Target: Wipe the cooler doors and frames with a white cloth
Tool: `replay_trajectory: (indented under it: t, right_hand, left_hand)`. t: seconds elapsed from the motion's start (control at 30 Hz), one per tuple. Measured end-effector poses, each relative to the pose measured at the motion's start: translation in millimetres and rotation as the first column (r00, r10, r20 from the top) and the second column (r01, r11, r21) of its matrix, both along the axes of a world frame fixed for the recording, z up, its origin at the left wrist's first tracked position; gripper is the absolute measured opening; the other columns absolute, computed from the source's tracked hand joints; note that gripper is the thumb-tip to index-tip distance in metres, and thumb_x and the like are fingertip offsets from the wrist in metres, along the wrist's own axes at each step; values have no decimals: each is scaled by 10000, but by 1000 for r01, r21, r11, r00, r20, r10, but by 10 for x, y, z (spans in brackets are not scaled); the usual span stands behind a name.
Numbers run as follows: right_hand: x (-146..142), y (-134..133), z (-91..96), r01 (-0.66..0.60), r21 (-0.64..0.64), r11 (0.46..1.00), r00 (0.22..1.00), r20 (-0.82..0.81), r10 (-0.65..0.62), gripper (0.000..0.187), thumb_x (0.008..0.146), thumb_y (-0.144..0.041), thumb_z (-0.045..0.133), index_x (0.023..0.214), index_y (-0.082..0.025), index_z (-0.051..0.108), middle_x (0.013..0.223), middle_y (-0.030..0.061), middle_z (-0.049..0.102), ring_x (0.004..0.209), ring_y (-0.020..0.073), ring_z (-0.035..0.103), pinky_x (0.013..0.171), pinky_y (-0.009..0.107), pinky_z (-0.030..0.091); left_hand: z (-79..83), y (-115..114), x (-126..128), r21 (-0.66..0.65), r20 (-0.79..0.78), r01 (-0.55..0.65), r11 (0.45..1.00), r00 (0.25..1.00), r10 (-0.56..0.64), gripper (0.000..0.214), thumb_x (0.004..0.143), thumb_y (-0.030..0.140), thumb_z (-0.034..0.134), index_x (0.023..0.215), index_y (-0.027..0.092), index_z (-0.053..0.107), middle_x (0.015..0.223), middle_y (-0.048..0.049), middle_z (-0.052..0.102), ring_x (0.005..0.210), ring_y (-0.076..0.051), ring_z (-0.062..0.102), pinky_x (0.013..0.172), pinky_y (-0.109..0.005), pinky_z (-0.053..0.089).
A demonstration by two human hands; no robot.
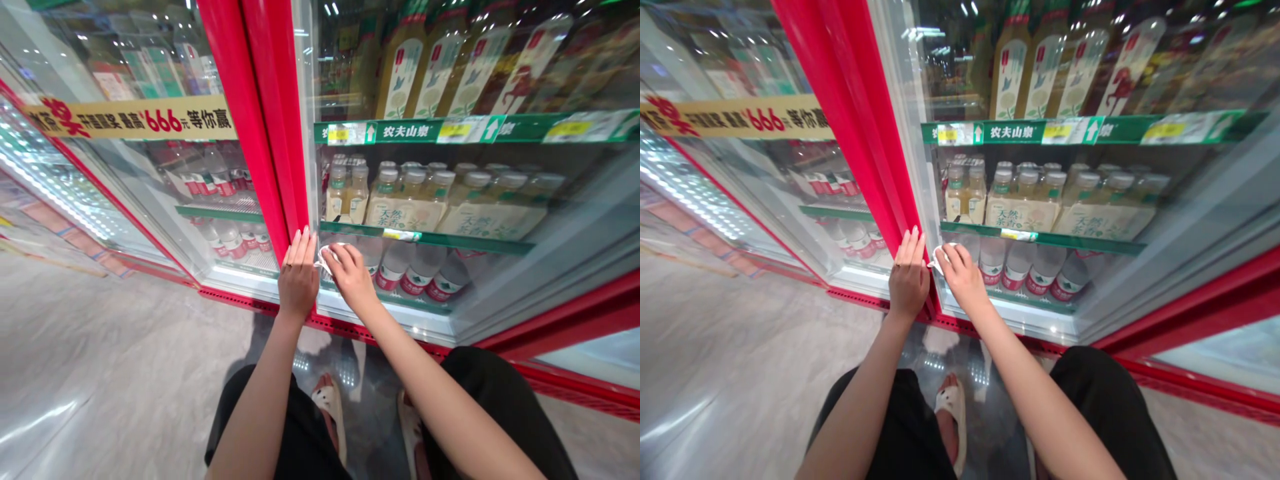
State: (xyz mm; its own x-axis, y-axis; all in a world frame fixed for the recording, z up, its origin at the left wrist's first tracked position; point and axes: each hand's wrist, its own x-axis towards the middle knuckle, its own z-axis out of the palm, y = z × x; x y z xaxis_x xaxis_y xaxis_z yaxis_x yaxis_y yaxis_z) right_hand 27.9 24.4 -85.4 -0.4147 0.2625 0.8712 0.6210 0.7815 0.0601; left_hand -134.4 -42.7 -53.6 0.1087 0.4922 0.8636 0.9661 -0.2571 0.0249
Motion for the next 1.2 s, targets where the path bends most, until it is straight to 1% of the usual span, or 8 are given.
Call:
replay_trajectory:
  t: [0.17,0.27,0.37,0.43,0.57,0.7,0.97,1.2]
  right_hand:
    - [192,-97,-278,91,-31,995,995,-34,-92,488,1066,-126,654,1522,-295,688,1386,101,807,1307,271,660,1121,433,485]
    - [261,-86,-184,97,-60,994,988,-112,-103,602,1084,-108,590,1639,-340,583,1408,90,799,1290,281,674,1149,456,490]
    - [164,-16,31,-41,-91,995,992,-123,29,647,1110,-99,485,1725,-298,466,1458,119,763,1352,278,664,1206,463,527]
    - [47,24,111,-120,-90,989,989,-100,111,570,1126,-126,480,1680,-252,524,1489,138,740,1414,275,648,1222,465,549]
    - [-76,24,-7,-174,-83,981,984,14,176,367,1127,-168,549,1459,-187,704,1417,166,774,1382,270,696,1124,420,632]
    - [12,-4,-143,-127,-40,991,992,17,128,340,1103,-134,589,1414,-165,725,1359,188,798,1313,284,731,1078,419,654]
    - [-224,132,202,-142,-11,990,989,-45,141,407,1127,-140,508,1484,-226,682,1433,153,763,1387,262,679,1137,438,632]
    - [-81,89,-30,-192,9,981,977,101,190,336,1108,-126,558,1386,-162,744,1314,172,810,1286,254,730,1048,368,659]
  left_hand:
    - [13,-6,-31,-11,-68,-16,1000,998,16,800,1068,-21,374,1809,186,154,1772,-154,475,1709,-242,342,1373,-492,446]
    - [41,-1,-39,-5,-86,-18,1000,996,17,808,1074,-24,360,1814,191,115,1780,-152,463,1710,-243,338,1372,-495,451]
    - [49,24,-55,24,-58,-17,1000,998,19,824,1081,-14,383,1816,197,79,1802,-158,422,1718,-255,318,1384,-517,435]
    - [42,45,-70,33,-30,-21,999,999,22,828,1086,-1,399,1817,202,66,1816,-163,393,1722,-263,309,1393,-531,420]
    - [31,46,-109,3,22,-45,999,999,45,814,1094,25,406,1818,203,79,1824,-169,370,1717,-272,326,1403,-545,400]
    - [34,-1,-165,-57,19,-73,996,997,74,832,1069,-14,360,1819,211,79,1818,-154,390,1699,-259,367,1412,-534,387]
    - [-14,-14,-214,-83,24,-71,994,997,73,754,1098,26,343,1810,175,142,1818,-156,391,1704,-251,355,1413,-522,376]
    - [-48,-24,-220,-86,20,-70,994,997,72,760,1074,15,366,1800,151,190,1780,-183,455,1692,-259,384,1384,-511,425]
